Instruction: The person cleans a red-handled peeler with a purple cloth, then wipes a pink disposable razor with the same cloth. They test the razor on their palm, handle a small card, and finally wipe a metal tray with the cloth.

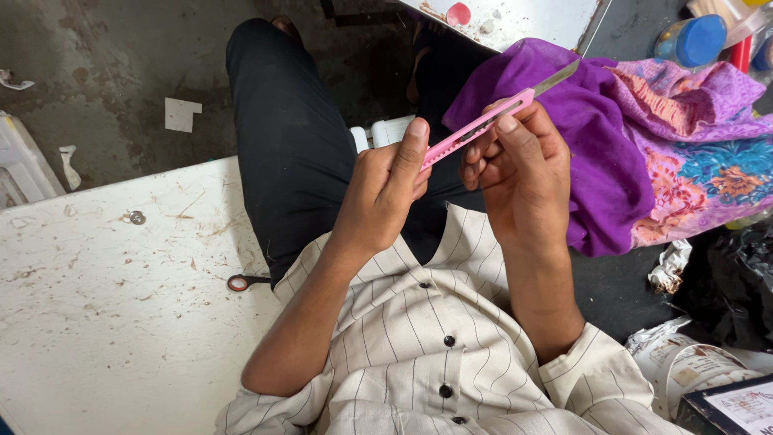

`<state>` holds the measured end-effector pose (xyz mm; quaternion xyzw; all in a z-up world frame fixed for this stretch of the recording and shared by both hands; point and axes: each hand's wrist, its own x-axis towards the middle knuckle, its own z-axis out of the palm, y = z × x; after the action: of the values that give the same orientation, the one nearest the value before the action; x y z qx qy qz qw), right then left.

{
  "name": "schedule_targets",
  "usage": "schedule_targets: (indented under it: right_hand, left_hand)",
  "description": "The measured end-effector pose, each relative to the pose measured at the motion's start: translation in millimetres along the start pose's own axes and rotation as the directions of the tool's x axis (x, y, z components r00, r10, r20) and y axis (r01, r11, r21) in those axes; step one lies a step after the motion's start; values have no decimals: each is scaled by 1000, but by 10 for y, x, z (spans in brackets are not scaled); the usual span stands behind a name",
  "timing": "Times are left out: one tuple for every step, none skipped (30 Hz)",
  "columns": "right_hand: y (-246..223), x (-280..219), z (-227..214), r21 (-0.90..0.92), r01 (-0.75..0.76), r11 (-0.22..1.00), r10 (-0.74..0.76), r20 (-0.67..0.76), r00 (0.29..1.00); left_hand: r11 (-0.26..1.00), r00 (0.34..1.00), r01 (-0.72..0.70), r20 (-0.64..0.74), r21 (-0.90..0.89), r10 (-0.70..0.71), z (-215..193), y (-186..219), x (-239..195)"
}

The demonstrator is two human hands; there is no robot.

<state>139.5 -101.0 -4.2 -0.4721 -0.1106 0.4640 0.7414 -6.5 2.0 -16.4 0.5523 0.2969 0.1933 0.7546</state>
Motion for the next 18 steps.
schedule_targets:
  right_hand:
    - [-4,-1,-1,-2,-6,1000,6,-5,1000]
    - [0,-1,3,-2,-11,1000,11,-10,1000]
    - [1,2,6,-3,-23,1000,23,-26,999]
    - [9,11,12,-3,-27,1000,27,-47,999]
    - [17,30,13,-1,-31,1000,31,-67,997]
    - [9,27,-6,-43,-46,998,42,-80,996]
    - [16,28,-23,-83,-62,995,54,-94,994]
    - [23,52,-38,-122,-57,991,42,-119,992]
    - [31,65,-48,-128,-79,989,62,-130,990]
    - [44,64,-49,-135,-98,986,78,-142,987]
    - [56,48,-41,-105,-111,988,97,-133,986]
    - [56,60,-33,-81,-121,989,112,-114,987]
    - [59,66,-18,-101,-111,989,101,-101,990]
    - [66,45,-1,-116,-116,986,107,-80,991]
    - [57,38,-3,-104,-87,991,82,-51,995]
    - [56,35,7,-87,-73,994,72,-12,997]
    - [42,45,2,-70,-59,996,61,28,998]
    - [36,42,2,-66,-60,996,64,61,996]
  left_hand:
    - [1000,1000,-2,-7,12,2,3,6,6]
    - [1000,1000,-4,-13,25,4,2,12,-2]
    - [1000,1000,12,-23,-8,-12,8,18,-16]
    - [999,999,25,-23,-37,-25,6,23,-18]
    - [997,999,38,-22,-66,-40,9,25,-26]
    - [998,997,63,-49,-21,-64,23,14,-28]
    - [996,993,88,-77,24,-85,16,8,-58]
    - [992,992,98,-84,75,-92,-7,3,-47]
    - [990,992,98,-86,99,-89,-25,-6,-42]
    - [988,993,93,-86,123,-83,-41,-19,-45]
    - [990,991,98,-100,100,-88,-50,-33,-57]
    - [992,989,97,-119,76,-87,-51,-47,-42]
    - [994,991,80,-111,79,-71,-63,-52,-20]
    - [994,991,72,-120,85,-62,-59,-56,-33]
    - [992,993,60,-108,108,-49,-34,-70,-20]
    - [989,993,56,-114,135,-41,-28,-66,-23]
    - [985,992,52,-121,162,-32,-16,-70,11]
    - [988,994,38,-110,151,-22,1,-73,11]
